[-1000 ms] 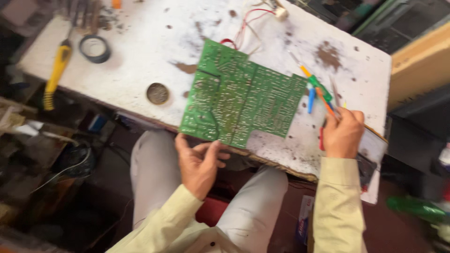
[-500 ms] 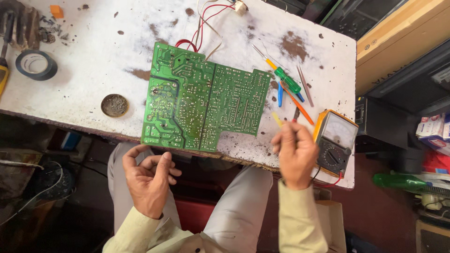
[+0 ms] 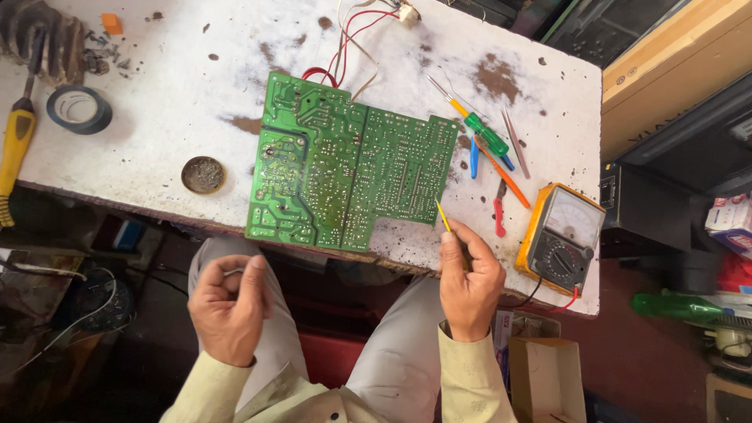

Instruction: The person holds a green circuit board and uses a soldering iron to reflow solder on multiple joints. They repeatedly dip a small tool into a tin of solder paste and apply it to specific points on the board, then use the soldering iron to melt and smooth the solder. The person works methodically across different sections of the board.

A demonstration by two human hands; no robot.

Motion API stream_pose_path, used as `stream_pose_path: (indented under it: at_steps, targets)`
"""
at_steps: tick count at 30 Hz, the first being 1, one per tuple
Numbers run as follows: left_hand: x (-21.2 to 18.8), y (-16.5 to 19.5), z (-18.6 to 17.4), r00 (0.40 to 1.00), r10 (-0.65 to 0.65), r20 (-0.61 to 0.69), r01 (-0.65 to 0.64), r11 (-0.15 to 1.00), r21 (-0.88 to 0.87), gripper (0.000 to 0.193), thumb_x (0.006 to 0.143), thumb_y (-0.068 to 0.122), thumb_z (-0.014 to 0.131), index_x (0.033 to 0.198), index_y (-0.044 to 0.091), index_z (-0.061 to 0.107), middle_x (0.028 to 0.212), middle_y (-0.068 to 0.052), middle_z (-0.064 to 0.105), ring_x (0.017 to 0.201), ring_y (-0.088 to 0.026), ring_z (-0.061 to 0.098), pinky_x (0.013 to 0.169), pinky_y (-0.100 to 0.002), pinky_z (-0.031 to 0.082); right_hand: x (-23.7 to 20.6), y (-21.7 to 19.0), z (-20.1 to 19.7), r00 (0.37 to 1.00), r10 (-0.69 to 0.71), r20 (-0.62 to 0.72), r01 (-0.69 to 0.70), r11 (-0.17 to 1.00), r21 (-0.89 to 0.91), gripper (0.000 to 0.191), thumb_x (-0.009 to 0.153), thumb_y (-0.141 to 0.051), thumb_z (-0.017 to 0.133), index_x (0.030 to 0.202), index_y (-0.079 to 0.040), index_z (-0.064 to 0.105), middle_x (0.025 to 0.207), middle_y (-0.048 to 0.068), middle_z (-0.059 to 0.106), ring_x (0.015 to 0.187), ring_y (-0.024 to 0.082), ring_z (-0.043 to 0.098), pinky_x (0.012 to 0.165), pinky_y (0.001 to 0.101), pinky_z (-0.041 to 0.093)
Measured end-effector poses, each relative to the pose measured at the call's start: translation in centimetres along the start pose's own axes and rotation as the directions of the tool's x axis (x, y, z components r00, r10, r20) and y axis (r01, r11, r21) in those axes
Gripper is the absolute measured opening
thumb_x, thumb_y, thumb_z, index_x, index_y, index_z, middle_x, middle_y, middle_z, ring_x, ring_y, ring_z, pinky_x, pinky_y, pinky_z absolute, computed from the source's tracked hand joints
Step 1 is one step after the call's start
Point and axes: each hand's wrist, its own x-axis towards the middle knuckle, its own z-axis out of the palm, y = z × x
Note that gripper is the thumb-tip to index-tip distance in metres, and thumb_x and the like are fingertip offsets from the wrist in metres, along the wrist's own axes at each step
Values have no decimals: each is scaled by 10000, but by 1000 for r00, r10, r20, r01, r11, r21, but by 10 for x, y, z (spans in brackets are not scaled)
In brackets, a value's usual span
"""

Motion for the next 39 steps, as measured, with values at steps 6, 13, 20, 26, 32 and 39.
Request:
stream_pose_path:
  at_steps: [6,13,20,26,32,39]
  targets:
    - [12,-1,-17,960,253,-121,-240,965,108,190,988,80,708,1132,2,611,805,-36,638,664,-58,537,575,-214,419,-3,12,-10,997,-68,-20,66,992,-106,189,1041,-119,643,1165,-6,730,780,-21,622,669,45,533,598,230,456]
    - [78,39,-26,734,671,105,-529,468,708,524,832,166,830,1257,-35,600,1209,-216,583,1113,-373,540,975,-456,454,-8,-3,-13,991,-127,-37,124,989,-81,198,1077,-68,637,1243,8,713,892,9,627,701,58,552,627,217,448]
    - [109,51,-14,782,598,174,-479,398,782,552,749,251,875,1153,-17,610,1240,-229,569,1166,-429,500,1014,-515,412,-16,-27,-13,980,-199,-7,195,969,-152,180,1058,-42,655,1221,1,721,899,35,630,702,81,582,638,236,469]
    - [76,44,-24,878,477,41,-442,774,453,460,820,129,778,1212,-41,607,908,-113,695,720,-183,700,647,-317,566,-23,-56,13,947,-300,113,317,929,-192,172,990,-31,729,1160,0,736,869,58,597,725,120,568,696,284,453]
    - [55,37,-26,964,262,-38,-244,937,248,519,828,111,781,1294,-41,611,791,-23,711,625,-33,618,556,-214,520,-29,-94,73,805,-437,401,501,863,-66,195,896,-29,753,1092,-31,750,897,89,686,759,183,680,661,305,521]
    - [57,30,-25,972,231,-34,-225,966,131,523,816,96,785,1279,-56,596,840,-24,736,618,-19,644,560,-200,536,-20,-121,120,695,-500,517,614,787,-65,177,896,-30,757,1074,-38,753,842,93,665,657,218,663,592,338,511]
